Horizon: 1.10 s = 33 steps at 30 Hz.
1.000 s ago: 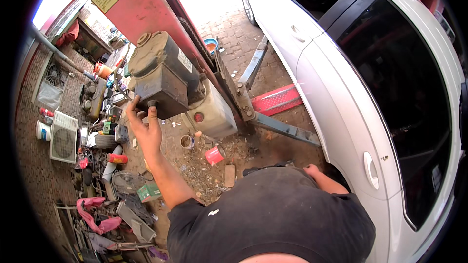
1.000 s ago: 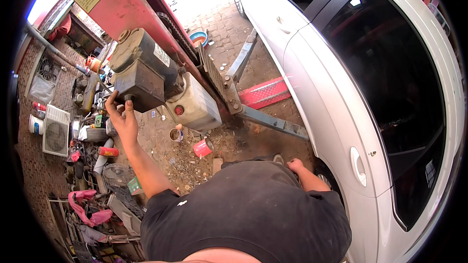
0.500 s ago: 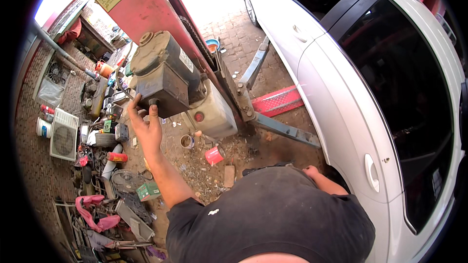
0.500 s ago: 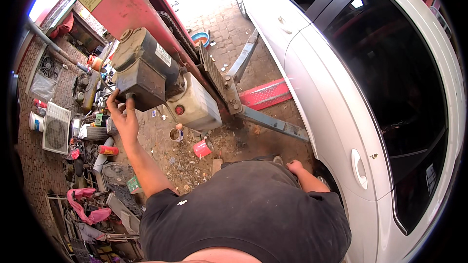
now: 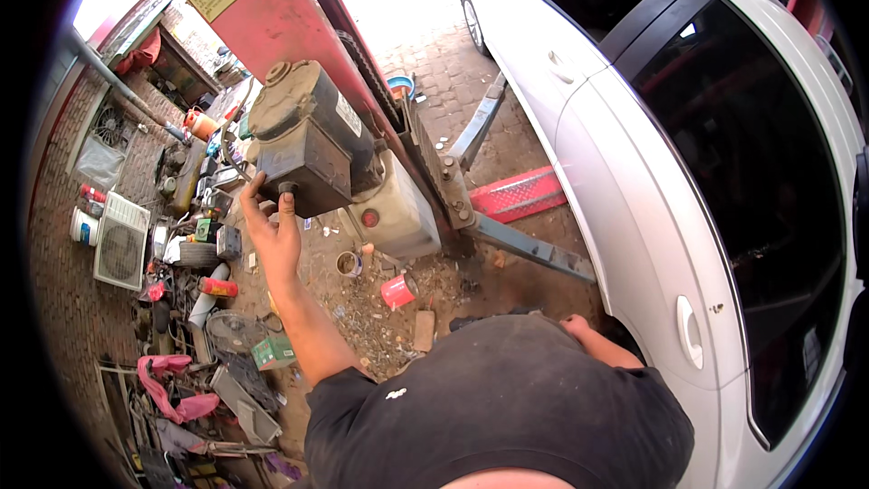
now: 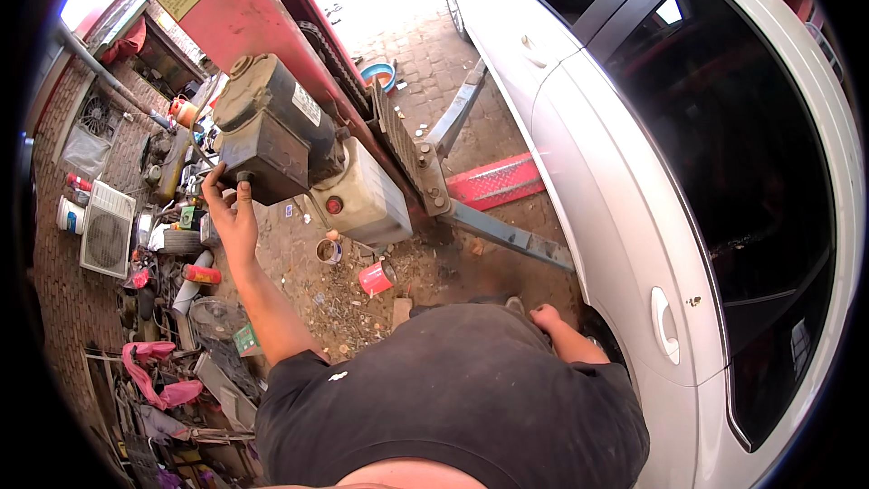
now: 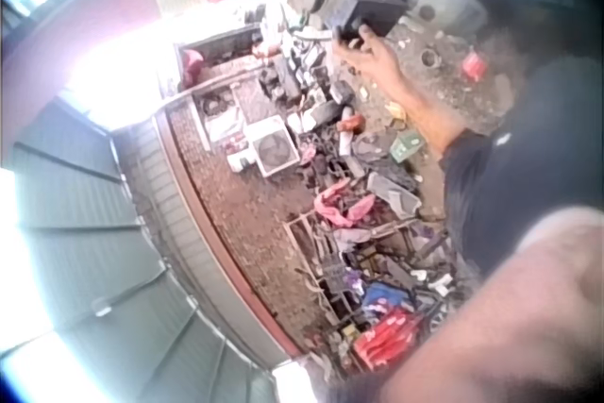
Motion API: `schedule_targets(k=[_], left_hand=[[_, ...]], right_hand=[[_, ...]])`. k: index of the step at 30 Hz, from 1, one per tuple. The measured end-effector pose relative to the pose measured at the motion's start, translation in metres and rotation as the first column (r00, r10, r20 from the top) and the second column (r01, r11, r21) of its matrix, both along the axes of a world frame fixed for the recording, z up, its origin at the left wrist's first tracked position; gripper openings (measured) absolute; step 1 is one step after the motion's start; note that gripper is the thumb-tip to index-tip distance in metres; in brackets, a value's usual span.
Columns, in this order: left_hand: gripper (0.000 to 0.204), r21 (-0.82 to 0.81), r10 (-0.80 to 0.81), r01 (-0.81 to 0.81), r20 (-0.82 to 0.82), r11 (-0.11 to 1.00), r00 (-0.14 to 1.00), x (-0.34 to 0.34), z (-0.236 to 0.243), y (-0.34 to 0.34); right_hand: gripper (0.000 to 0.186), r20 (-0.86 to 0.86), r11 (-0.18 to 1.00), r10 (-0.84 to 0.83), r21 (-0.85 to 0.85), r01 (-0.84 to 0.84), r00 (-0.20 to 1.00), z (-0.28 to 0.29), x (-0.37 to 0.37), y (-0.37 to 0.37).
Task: The person positions a hydraulic car lift under a white sedan and secures the vehicle using metal blocks. They open the car hood to inspect the engine bay, then return to the lift to adjust the supports and operate the lift controls. The person moves around the vehicle, checking the lift points and the engine area.
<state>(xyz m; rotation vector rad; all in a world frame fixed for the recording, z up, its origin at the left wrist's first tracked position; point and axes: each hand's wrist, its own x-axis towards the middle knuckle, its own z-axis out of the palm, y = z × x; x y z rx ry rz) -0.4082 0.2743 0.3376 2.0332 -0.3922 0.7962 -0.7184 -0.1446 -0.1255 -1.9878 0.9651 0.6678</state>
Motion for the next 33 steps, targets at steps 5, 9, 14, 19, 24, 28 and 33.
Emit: schedule_targets(k=[5,9,14,19,24,28,33], left_hand=[[0.047,-0.019,0.015,-0.015,0.004,1.000,1.000,0.002,-0.003,0.002],[0.047,-0.070,0.023,-0.025,-0.028,0.997,0.999,0.003,-0.007,0.003],[0.047,-0.017,0.064,-0.064,-0.015,0.998,0.998,0.005,-0.010,0.001],[0.046,-0.002,0.056,-0.056,0.001,0.998,0.998,0.005,-0.013,0.005],[0.045,-0.013,0.036,-0.036,0.012,0.999,0.999,0.006,-0.015,-0.002],[0.045,-0.012,0.039,-0.039,-0.003,0.999,0.999,0.003,-0.012,-0.006],[0.045,-0.037,0.055,-0.057,-0.059,0.998,0.997,0.003,-0.012,-0.009]], right_hand=[[0.038,0.000,1.000,0.010,0.002,-0.010,1.000,-0.015,-0.005,-0.004],[0.040,0.018,1.000,0.020,-0.001,-0.020,1.000,-0.028,-0.010,-0.012],[0.041,0.023,1.000,-0.002,0.023,0.001,1.000,-0.031,-0.012,-0.021],[0.040,0.010,0.999,-0.003,0.051,0.002,1.000,-0.005,-0.006,-0.021],[0.038,0.031,0.998,0.056,0.032,-0.057,0.998,-0.012,-0.009,-0.031],[0.035,0.010,0.995,0.055,0.077,-0.056,0.998,-0.038,-0.015,-0.032],[0.023,-0.114,0.956,0.098,0.286,-0.062,0.989,-0.084,-0.013,-0.041]])
